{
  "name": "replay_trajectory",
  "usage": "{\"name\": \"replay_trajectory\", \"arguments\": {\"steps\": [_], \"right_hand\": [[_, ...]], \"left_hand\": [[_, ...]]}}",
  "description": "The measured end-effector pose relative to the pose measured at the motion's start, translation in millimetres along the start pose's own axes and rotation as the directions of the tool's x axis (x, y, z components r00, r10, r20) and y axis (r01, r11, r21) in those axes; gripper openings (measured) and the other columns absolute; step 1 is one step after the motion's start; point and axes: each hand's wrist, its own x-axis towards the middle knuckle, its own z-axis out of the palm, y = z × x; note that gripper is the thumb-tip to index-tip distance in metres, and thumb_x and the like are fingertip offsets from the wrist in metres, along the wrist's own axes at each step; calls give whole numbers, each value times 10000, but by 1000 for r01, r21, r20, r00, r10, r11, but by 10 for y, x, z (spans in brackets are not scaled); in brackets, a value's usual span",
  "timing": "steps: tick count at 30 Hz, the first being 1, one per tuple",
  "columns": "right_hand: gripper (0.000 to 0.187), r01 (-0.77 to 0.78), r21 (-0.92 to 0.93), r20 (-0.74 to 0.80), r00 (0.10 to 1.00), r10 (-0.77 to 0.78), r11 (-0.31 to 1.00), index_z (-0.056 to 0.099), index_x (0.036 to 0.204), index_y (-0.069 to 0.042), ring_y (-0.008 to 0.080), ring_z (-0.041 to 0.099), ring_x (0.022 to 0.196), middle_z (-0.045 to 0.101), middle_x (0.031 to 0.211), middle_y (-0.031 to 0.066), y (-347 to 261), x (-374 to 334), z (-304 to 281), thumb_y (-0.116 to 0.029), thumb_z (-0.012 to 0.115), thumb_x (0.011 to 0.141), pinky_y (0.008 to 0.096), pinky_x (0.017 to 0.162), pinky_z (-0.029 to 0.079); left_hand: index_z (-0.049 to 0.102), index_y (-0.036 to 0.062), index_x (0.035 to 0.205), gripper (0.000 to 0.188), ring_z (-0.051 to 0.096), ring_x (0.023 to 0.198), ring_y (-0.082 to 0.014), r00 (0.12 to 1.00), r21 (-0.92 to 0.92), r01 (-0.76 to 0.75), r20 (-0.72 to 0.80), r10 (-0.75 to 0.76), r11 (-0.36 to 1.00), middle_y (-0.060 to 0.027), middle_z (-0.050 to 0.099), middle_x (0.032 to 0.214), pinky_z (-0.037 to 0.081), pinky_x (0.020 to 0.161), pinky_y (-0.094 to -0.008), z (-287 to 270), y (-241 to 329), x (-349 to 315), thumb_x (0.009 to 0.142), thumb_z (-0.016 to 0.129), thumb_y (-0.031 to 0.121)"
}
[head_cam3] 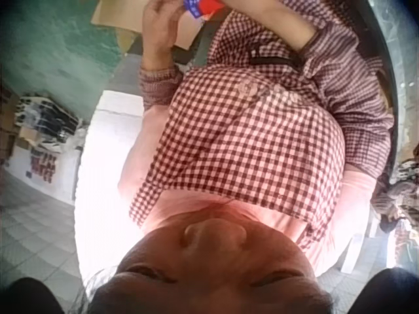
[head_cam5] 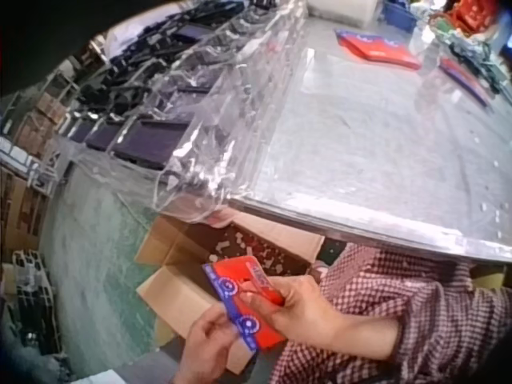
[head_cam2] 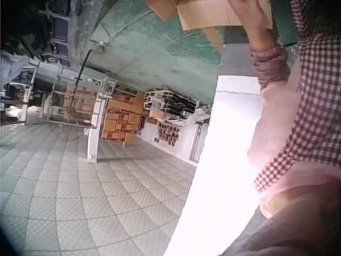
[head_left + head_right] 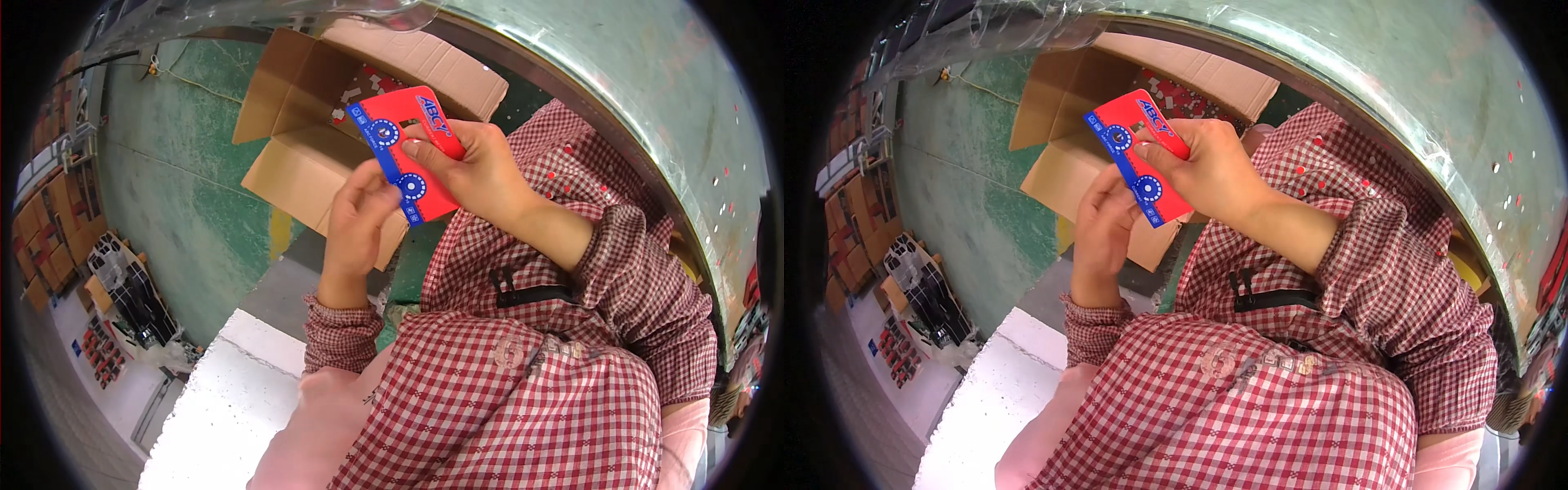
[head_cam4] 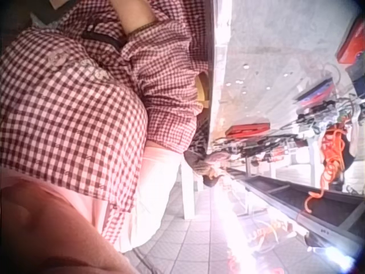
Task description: The person sits at a workbench and repeatedly picks up red and blue plastic frames labeled 'ABCY IGBT'. They peel off small circular stickers from the frames and place them into a cardboard box. The person handles the frames one by one, peeling stickers from different locations on the surface before stacking the frames.
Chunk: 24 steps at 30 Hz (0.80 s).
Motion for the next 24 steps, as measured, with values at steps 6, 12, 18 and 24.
{"name": "replay_trajectory", "arguments": {"steps": [6, 12, 18, 24], "right_hand": [[225, 118, -77, 19, 993, -117, 990, 663, 1036, 23, 152, 649, 661, 676, 803, 176, -56, -44, 12, -142, 651, 883, 292, 592, 509], [194, 309, -231, 64, 951, -302, 923, 664, 1032, 22, 279, 669, 755, 669, 893, 187, -41, -81, -5, -68, 634, 863, 333, 651, 528], [167, 493, -267, 113, 869, -481, 828, 661, 975, 38, 340, 645, 795, 652, 846, 182, -20, -111, 14, -7, 619, 820, 381, 667, 529], [148, 384, -283, 12, 918, -397, 879, 663, 950, 21, 329, 628, 685, 625, 776, 181, 7, -71, 12, -58, 645, 826, 362, 613, 512]], "left_hand": [[528, -19, 1205, 361, 558, 1078, -158, 998, -117, 12, -55, -19, 993, -98, 597, 1147, 453, 943, -317, 169, -47, -16, 851, 522, -95], [547, -5, 1184, 379, 577, 1034, -150, 989, -143, -91, -131, 73, 985, -93, 605, 1116, 477, 889, -287, 225, -145, 6, 820, 530, -108], [551, -18, 1177, 380, 589, 986, -139, 983, -125, -106, -164, 85, 986, -91, 616, 1095, 478, 852, -270, 174, -233, 21, 808, 525, -110], [562, -28, 1139, 298, 590, 964, -122, 993, -61, 6, -117, -14, 998, -89, 623, 1079, 481, 815, -262, 234, -52, 37, 846, 537, -74]]}}
